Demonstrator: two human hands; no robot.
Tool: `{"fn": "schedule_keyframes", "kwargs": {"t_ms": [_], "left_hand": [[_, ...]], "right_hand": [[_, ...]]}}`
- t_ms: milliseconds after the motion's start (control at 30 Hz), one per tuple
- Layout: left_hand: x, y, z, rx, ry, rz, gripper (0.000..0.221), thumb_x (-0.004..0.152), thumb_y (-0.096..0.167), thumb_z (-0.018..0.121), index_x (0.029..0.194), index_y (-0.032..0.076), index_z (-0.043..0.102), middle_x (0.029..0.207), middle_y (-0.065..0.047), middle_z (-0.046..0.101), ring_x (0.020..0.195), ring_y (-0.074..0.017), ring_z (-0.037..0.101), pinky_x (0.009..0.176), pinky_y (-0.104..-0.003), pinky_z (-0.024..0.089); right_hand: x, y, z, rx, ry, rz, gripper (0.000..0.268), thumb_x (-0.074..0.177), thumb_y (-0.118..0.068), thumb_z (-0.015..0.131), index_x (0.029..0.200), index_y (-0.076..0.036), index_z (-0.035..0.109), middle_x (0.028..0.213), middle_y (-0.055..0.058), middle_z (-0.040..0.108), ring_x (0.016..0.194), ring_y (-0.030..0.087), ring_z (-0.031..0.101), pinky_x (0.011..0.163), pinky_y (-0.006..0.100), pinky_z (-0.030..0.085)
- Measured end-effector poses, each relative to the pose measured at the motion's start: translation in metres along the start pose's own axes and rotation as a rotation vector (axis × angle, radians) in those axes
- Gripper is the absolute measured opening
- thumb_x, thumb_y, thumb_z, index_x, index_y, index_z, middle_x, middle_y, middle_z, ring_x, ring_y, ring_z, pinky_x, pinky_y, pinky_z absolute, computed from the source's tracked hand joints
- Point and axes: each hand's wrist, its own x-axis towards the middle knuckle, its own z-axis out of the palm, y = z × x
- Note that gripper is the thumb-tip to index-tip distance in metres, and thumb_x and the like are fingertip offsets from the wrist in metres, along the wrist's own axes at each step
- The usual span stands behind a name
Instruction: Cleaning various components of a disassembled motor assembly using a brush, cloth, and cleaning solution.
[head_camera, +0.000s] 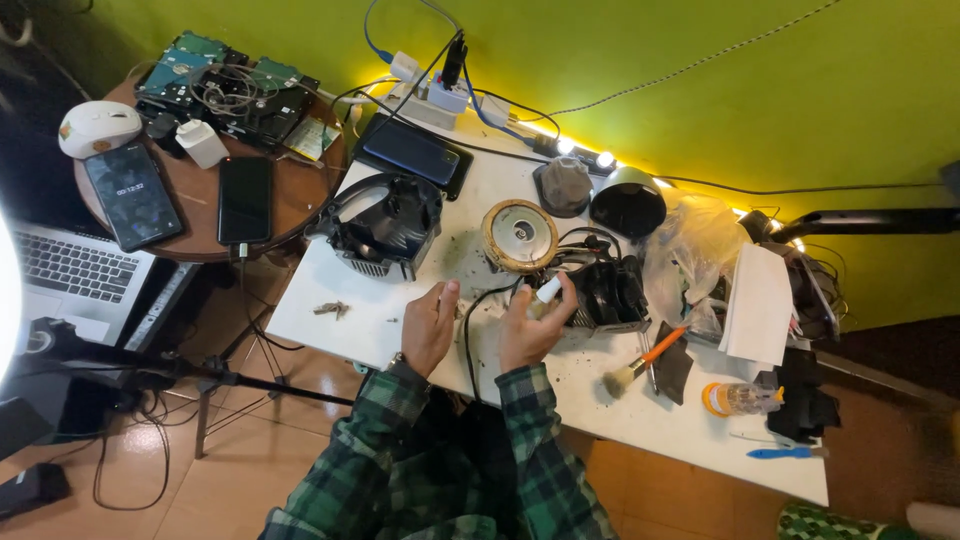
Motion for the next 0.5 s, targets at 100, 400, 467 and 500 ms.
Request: {"fn": "schedule_keyframes", "kwargs": {"t_ms": [100, 400, 467, 500], "left_hand": [[-0.001, 0.005, -0.002, 0.023, 0.004, -0.002, 0.062, 0.114, 0.051, 0.036, 0.09, 0.004, 0.068, 0.074, -0.023, 0.072, 0.076, -0.0451, 0.07, 0.067, -0.052, 0.054], [-0.001, 0.005, 0.0, 0.048, 0.004, -0.025, 0.059, 0.113, 0.05, 0.038, 0.09, 0.006, 0.069, 0.074, -0.021, 0.072, 0.079, -0.0456, 0.07, 0.072, -0.053, 0.054], [-0.002, 0.004, 0.001, 0.044, 0.006, -0.022, 0.058, 0.113, 0.05, 0.038, 0.09, 0.006, 0.069, 0.072, -0.021, 0.071, 0.076, -0.045, 0.07, 0.071, -0.052, 0.054], [-0.001, 0.003, 0.001, 0.038, 0.011, -0.019, 0.058, 0.113, 0.049, 0.039, 0.089, 0.006, 0.069, 0.071, -0.021, 0.071, 0.074, -0.0443, 0.069, 0.07, -0.051, 0.053]], "right_hand": [[0.0, 0.002, -0.006, -0.018, -0.015, 0.017, 0.052, 0.085, -0.023, 0.072, 0.134, -0.023, 0.055, 0.131, 0.016, 0.066, 0.116, 0.046, 0.064, 0.096, 0.059, 0.056], [0.006, -0.038, -0.027, 0.032, -0.044, 0.198, 0.055, 0.089, -0.028, 0.066, 0.142, -0.03, 0.049, 0.119, 0.022, 0.07, 0.059, 0.024, 0.074, 0.085, 0.045, 0.064], [0.016, -0.044, -0.032, 0.026, -0.04, 0.191, 0.053, 0.091, -0.026, 0.064, 0.142, -0.027, 0.049, 0.096, 0.02, 0.071, 0.06, 0.029, 0.074, 0.083, 0.048, 0.062], [0.022, -0.047, -0.034, 0.021, -0.038, 0.181, 0.05, 0.093, -0.024, 0.062, 0.142, -0.025, 0.049, 0.074, 0.019, 0.071, 0.061, 0.033, 0.074, 0.081, 0.051, 0.061]]}}
